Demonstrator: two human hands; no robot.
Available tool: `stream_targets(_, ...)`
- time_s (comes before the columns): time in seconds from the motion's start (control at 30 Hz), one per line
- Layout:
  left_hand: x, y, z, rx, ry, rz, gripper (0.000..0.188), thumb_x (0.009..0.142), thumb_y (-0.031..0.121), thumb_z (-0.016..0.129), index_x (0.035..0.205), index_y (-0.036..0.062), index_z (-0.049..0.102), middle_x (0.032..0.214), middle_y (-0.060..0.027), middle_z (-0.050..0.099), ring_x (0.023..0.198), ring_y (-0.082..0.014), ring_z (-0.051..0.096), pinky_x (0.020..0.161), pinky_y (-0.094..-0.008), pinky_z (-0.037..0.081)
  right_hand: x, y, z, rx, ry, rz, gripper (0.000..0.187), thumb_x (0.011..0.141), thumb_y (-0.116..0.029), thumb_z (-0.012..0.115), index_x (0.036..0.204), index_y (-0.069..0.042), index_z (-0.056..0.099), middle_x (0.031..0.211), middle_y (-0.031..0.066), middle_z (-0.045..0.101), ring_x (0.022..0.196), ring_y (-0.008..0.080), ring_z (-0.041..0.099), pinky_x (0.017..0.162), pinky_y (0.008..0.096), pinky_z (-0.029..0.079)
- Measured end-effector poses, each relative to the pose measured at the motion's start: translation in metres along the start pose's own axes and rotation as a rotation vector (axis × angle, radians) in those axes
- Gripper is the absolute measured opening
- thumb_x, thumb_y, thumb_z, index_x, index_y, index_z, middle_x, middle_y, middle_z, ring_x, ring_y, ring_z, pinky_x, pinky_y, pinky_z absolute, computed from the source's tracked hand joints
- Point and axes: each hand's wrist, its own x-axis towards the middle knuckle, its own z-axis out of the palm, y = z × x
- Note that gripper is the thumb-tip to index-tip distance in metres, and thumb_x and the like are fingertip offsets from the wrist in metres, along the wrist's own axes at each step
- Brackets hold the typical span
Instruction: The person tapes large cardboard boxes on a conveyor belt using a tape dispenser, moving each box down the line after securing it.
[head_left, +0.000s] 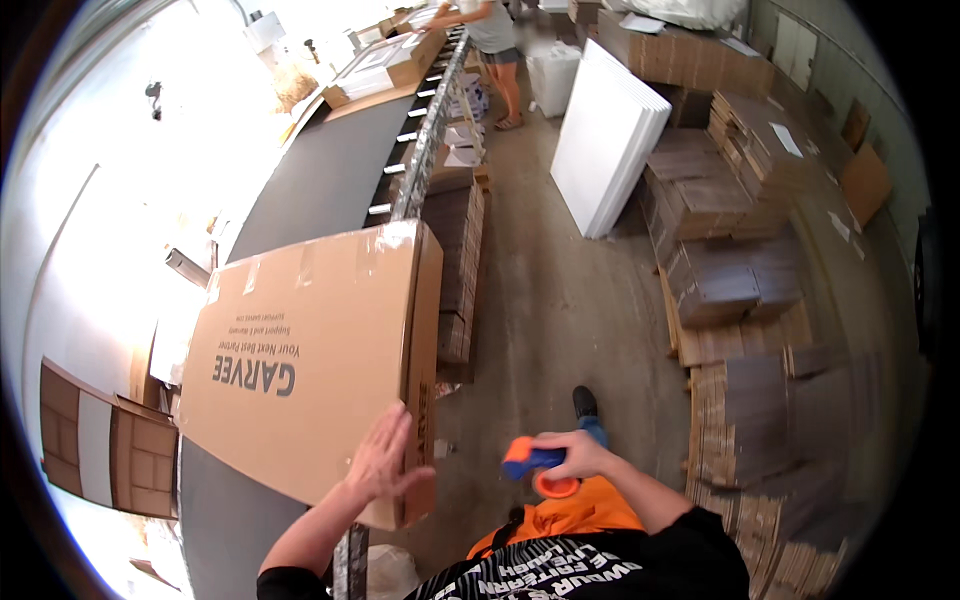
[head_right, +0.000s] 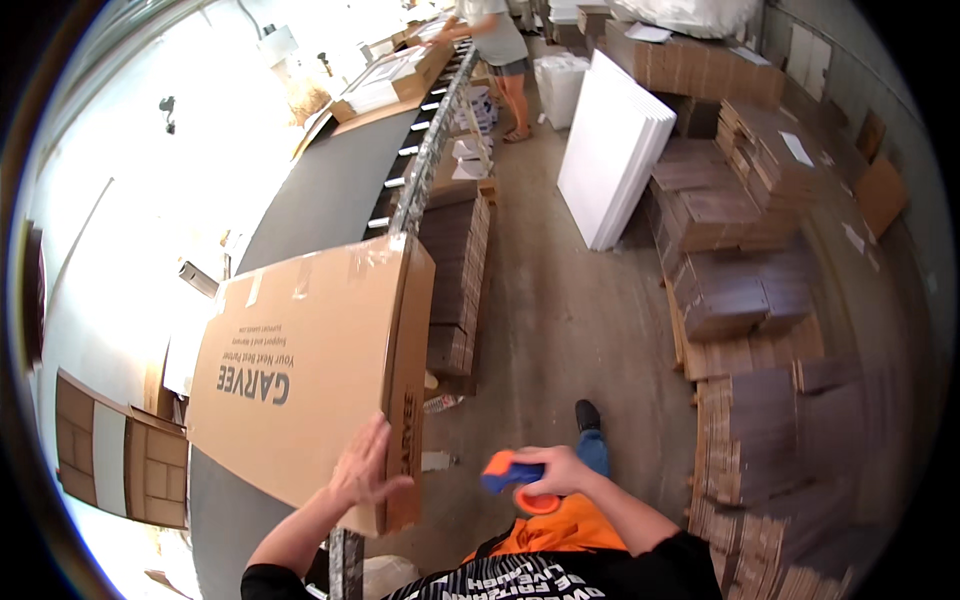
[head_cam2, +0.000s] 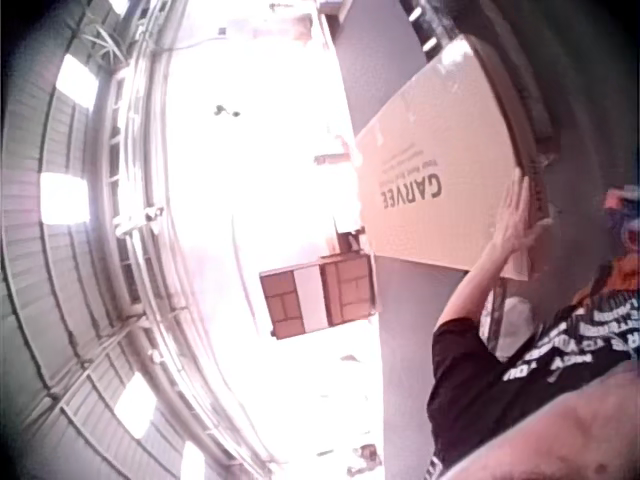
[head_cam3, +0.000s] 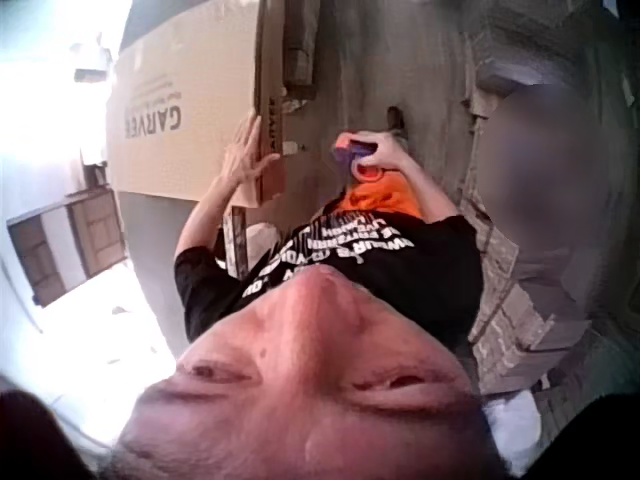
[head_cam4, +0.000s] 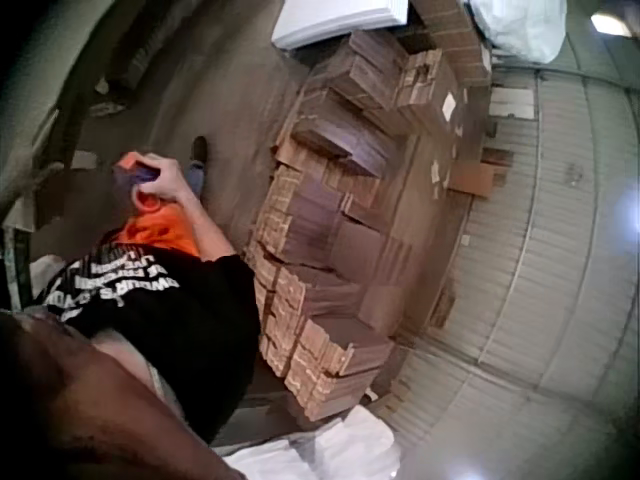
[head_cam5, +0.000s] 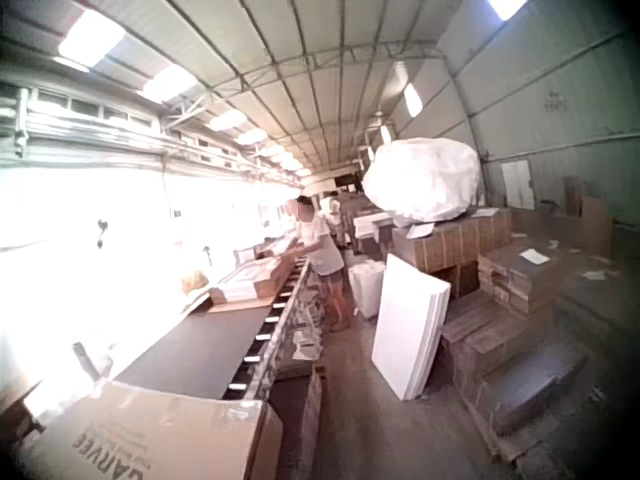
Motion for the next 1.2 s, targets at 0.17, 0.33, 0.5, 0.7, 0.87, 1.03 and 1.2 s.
stream_targets(0.17,0.195,-0.054,-0.042,0.013,0.231,-0.251,0.101,0.085,0.060,0.061,0.147,-0.0087,0.020,0.157,-0.0256,0.017,0.143,-0.0381,0.025,0.118,-0.0416,0.023,0.001,0.079,-0.108,0.080,0.428,0.068,0.060,0.063,-0.017,0.079,0.119,-0.001,0.065,0.104,0.0073,0.070,0.095,0.0133,0.066,0.088,0.0258,0.050)
stream_targets(0.33,0.338,-0.131,-0.076,0.175,0.076,-0.404,0.105,0.083,0.071,0.053,0.149,-0.0051,0.022,0.157,-0.0226,0.019,0.143,-0.0342,0.027,0.117,-0.0379,0.026,0.070,0.072,-0.152,-0.191,0.385,0.075,0.059,0.061,-0.034,0.074,0.116,-0.013,0.068,0.108,0.0042,0.066,0.092,0.0250,0.067,0.085,0.0328,0.054)
stream_targets(0.5,0.359,-0.114,-0.076,0.175,-0.374,-0.494,0.109,0.082,0.077,0.046,0.149,-0.0059,0.021,0.157,-0.0202,0.021,0.146,-0.0315,0.022,0.119,-0.0408,0.019,0.118,0.058,-0.204,-0.241,0.271,0.121,0.060,0.063,-0.040,0.072,0.119,-0.017,0.067,0.114,0.0016,0.065,0.096,0.0272,0.066,0.086,0.0360,0.053)
stream_targets(0.7,0.275,-0.089,-0.031,0.204,0.076,-0.570,0.113,0.079,0.072,0.056,0.150,-0.0065,0.015,0.158,-0.0219,0.018,0.148,-0.0336,0.012,0.121,-0.0434,0.008,0.188,0.055,-0.233,-0.361,0.219,0.102,0.062,0.065,-0.037,0.072,0.122,-0.015,0.065,0.115,0.0054,0.064,0.099,0.0288,0.065,0.087,0.0366,0.052)
stream_targets(0.87,0.277,-0.081,-0.021,0.046,0.269,-0.625,0.113,0.075,0.065,0.066,0.147,-0.0096,0.022,0.156,-0.0255,0.020,0.147,-0.0370,0.014,0.121,-0.0437,0.012,0.260,0.041,-0.227,-0.046,0.109,0.037,0.065,0.073,-0.022,0.072,0.133,-0.005,0.055,0.112,0.0053,0.065,0.095,0.0163,0.065,0.087,0.0275,0.050)
stream_targets(1.03,0.314,-0.063,-0.052,-0.037,0.571,-0.771,0.112,0.071,0.060,0.074,0.144,-0.0107,0.027,0.154,-0.0257,0.024,0.146,-0.0387,0.017,0.120,-0.0466,0.015,0.365,0.021,-0.214,0.504,-0.094,0.216,0.062,0.078,-0.002,0.066,0.137,0.004,0.050,0.119,0.0098,0.064,0.102,0.0160,0.062,0.094,0.0276,0.047)
stream_targets(1.2,0.338,-0.088,-0.041,0.173,0.250,-0.975,0.117,0.071,0.069,0.067,0.146,-0.0090,0.023,0.155,-0.0257,0.020,0.146,-0.0396,0.017,0.120,-0.0469,0.013,0.508,-0.013,-0.196,0.499,-0.415,0.190,0.064,0.074,0.003,0.062,0.138,0.002,0.051,0.115,0.0089,0.065,0.098,0.0147,0.063,0.090,0.0258,0.048)
